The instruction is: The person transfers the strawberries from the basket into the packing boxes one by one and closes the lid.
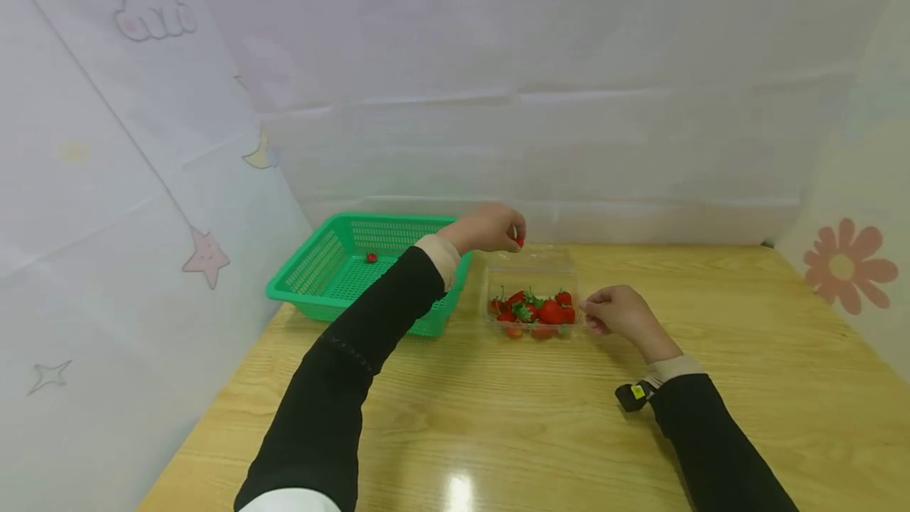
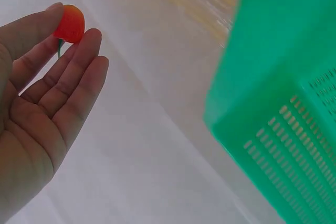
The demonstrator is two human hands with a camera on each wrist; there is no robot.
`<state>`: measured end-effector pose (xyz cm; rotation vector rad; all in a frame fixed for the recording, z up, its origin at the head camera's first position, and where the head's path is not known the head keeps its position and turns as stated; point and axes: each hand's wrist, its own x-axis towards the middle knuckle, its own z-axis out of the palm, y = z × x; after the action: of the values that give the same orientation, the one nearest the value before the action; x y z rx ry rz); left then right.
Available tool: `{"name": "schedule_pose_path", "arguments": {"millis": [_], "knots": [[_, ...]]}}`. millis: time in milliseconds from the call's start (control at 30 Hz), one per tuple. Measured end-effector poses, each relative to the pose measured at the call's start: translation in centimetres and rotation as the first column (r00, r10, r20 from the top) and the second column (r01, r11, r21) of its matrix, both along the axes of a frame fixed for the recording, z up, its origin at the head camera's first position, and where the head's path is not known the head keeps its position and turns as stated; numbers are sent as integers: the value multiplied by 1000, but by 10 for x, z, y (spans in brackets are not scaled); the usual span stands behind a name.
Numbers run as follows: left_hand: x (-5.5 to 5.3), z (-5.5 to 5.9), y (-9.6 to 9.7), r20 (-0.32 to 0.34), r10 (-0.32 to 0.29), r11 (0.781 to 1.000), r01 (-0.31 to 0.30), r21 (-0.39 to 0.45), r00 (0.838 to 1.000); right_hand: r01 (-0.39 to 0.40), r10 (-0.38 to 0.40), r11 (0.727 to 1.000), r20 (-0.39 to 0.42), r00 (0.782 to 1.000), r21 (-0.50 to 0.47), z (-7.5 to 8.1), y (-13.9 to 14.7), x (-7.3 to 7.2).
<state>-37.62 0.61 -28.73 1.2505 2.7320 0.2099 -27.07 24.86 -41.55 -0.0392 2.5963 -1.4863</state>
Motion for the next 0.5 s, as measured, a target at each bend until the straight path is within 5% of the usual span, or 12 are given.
{"name": "schedule_pose_path", "arguments": {"millis": [267, 500], "knots": [[5, -17, 39, -31, -29, 997, 26, -78, 999, 10, -10, 1000, 3, 1000, 0, -1, -1, 1], [2, -48, 61, -64, -8, 987, -3, -161, 998, 3, -2, 1000, -13, 1000, 18, 2, -3, 1]]}}
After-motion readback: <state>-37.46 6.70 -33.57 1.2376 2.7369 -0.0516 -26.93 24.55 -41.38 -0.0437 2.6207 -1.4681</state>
